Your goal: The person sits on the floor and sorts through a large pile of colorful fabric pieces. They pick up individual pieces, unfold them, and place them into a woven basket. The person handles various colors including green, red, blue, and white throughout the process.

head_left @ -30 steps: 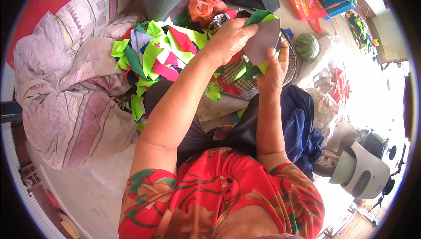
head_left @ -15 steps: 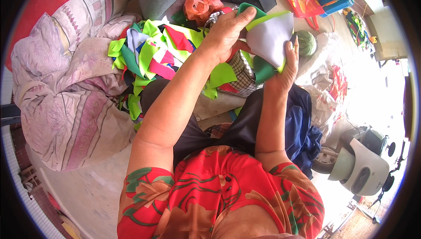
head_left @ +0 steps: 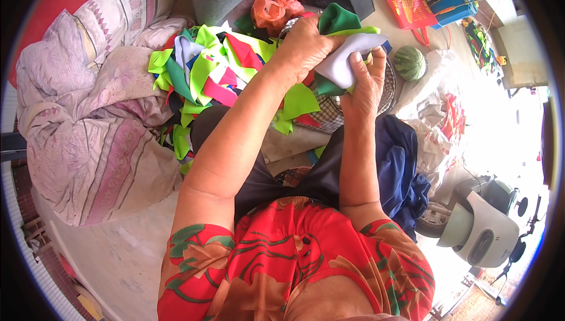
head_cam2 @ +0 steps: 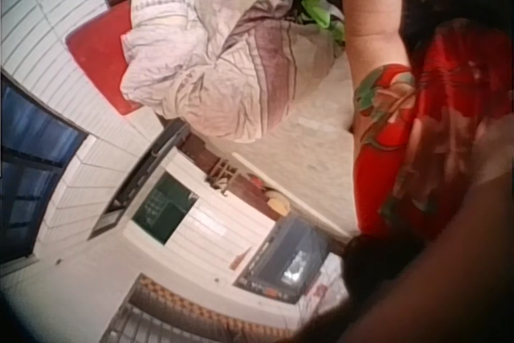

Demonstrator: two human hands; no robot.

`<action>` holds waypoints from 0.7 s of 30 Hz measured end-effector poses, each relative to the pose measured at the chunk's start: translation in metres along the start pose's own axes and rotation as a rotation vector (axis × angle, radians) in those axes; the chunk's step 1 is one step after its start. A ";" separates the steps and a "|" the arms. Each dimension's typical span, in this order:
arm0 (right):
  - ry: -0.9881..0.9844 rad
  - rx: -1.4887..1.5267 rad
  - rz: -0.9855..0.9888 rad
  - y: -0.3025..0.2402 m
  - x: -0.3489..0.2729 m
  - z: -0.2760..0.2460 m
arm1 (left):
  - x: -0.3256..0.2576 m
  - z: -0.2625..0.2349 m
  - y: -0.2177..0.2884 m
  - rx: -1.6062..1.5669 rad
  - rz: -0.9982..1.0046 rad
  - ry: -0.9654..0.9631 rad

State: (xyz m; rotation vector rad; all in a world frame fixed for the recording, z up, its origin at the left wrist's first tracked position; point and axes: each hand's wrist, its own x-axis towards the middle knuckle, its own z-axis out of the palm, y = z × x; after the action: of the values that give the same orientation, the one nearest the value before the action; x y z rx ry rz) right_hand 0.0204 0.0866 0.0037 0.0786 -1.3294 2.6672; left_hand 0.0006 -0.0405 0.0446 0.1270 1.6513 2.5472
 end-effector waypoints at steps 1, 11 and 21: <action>-0.030 0.010 0.004 0.001 0.002 -0.006 | 0.002 -0.002 -0.001 -0.030 0.005 -0.022; 0.006 0.836 0.294 -0.010 0.013 -0.030 | 0.004 -0.009 0.001 -0.394 -0.086 0.039; -0.012 0.695 0.247 0.010 0.023 -0.035 | 0.002 0.000 -0.016 -0.161 -0.125 -0.161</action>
State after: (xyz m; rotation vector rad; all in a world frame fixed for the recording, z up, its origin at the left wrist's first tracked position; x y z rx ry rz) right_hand -0.0031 0.1117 -0.0224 0.0116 -0.3724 3.2090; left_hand -0.0009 -0.0342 0.0301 0.2026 1.3489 2.4908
